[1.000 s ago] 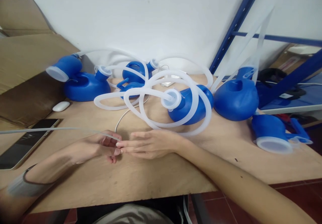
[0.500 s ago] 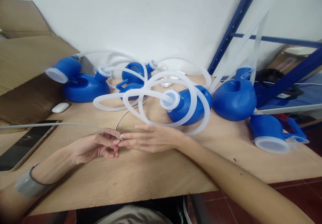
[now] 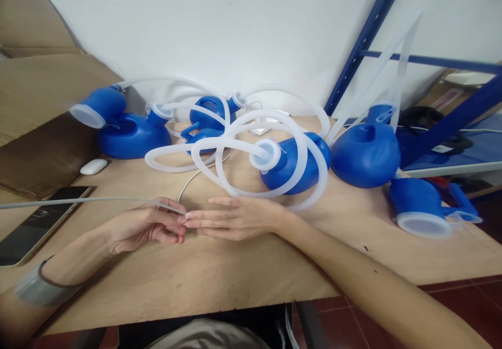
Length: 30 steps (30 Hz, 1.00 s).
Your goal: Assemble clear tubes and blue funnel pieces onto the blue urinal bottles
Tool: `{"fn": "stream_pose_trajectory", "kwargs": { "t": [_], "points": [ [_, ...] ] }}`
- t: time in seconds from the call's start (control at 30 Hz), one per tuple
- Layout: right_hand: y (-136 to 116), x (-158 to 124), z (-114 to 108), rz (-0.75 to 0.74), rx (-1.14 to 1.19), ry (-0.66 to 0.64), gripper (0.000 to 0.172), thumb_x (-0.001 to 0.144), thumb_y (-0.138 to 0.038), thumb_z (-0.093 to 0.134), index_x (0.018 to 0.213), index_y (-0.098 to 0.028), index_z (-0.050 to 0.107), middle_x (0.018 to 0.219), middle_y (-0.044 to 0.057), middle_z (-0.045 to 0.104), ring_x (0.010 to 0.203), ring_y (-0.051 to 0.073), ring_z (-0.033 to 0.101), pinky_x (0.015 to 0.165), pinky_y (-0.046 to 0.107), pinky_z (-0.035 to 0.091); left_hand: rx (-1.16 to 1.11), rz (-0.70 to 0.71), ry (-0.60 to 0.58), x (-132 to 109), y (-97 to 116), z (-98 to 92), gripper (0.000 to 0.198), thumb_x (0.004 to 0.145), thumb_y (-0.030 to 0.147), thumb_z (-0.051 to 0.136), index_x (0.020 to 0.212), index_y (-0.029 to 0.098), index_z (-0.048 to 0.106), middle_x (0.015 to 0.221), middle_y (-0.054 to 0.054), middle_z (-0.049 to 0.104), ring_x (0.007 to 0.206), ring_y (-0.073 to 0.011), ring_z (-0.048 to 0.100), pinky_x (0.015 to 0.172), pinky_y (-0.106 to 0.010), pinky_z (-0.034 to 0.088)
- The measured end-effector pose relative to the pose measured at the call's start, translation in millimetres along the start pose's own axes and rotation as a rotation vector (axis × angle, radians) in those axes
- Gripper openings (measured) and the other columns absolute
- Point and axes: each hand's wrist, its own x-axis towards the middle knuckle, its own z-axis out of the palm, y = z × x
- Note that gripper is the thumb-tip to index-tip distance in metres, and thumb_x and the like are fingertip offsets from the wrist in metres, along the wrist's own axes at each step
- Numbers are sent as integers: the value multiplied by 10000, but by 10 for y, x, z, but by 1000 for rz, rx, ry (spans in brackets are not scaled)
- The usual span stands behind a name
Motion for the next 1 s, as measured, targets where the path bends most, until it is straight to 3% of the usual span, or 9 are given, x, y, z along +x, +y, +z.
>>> {"fn": "stream_pose_trajectory", "kwargs": {
  "t": [0.17, 0.53, 0.8, 1.0],
  "points": [
    [16, 7, -26, 11, 28, -7, 371, 1041, -129, 447, 1313, -187, 692, 1551, 30, 573, 1462, 164, 500, 1223, 361, 407, -26, 26, 50, 37, -20, -40, 314, 538, 178, 1006, 765, 135, 793, 708, -56, 788, 656, -151, 755, 662, -192, 649],
    [29, -2, -26, 88, 52, 27, 345, 1070, -139, 431, 1275, -141, 708, 1556, 20, 563, 1449, 188, 520, 1187, 358, 463, -40, 138, -38, 70, -34, -65, 352, 530, 285, 1039, 755, 132, 816, 705, -85, 794, 664, -152, 771, 647, -159, 641],
    [4, -20, 8, 197, 128, 73, 343, 1056, -179, 502, 1349, -101, 661, 1536, 40, 585, 1427, 190, 534, 1221, 360, 417, -87, 215, -49, 94, -49, -47, 321, 521, 272, 1043, 710, 148, 816, 713, -57, 796, 702, -165, 790, 646, -154, 648],
    [-46, -29, 3, 287, 335, 70, 395, 1030, -162, 495, 1401, -128, 629, 1567, 53, 548, 1513, 200, 433, 1285, 399, 303, -85, 282, -89, 58, -55, -28, 285, 566, 286, 1028, 715, 159, 822, 715, -51, 797, 706, -159, 789, 646, -153, 645]
  ]
}}
